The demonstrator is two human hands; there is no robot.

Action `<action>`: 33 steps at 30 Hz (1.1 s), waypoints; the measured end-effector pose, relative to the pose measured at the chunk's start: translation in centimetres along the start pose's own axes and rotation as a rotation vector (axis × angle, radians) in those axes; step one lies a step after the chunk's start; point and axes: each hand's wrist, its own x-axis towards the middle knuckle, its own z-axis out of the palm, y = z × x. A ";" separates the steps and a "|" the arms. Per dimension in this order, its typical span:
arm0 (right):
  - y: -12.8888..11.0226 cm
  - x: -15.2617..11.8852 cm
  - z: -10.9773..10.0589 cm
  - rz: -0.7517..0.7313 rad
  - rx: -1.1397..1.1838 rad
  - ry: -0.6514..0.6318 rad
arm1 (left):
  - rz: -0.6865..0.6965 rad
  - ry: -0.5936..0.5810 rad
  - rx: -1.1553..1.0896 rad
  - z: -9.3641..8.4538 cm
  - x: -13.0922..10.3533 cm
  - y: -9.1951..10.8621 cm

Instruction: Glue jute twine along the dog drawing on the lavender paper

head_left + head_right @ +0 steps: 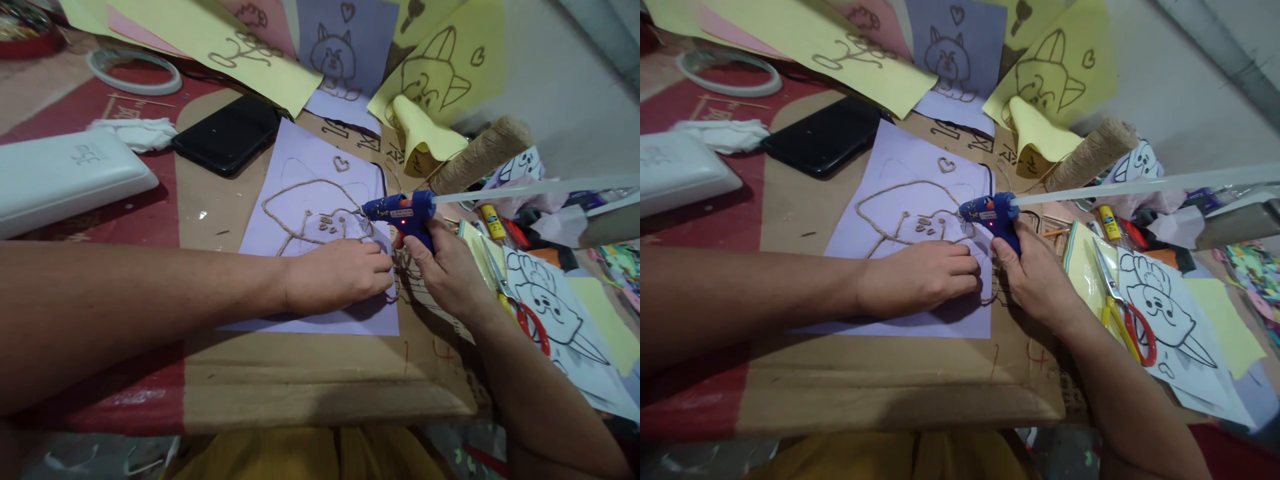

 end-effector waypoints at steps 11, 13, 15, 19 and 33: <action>0.1 -0.1 0.2 -0.029 0.014 0.009 | -0.001 0.021 0.003 0.2 0.0 0.0; 0.1 -0.1 0.0 -0.014 0.006 -0.003 | -0.003 0.012 0.001 0.1 0.0 -0.1; 0.0 -0.1 -0.3 -0.004 -0.003 -0.008 | -0.008 0.000 0.000 0.1 0.0 -0.1; -0.2 -0.2 -0.5 -0.002 0.004 0.014 | -0.018 -0.017 -0.009 -0.1 0.0 0.0; 0.1 -0.1 -0.3 -0.012 -0.012 0.037 | -0.020 -0.022 0.001 0.0 0.1 0.0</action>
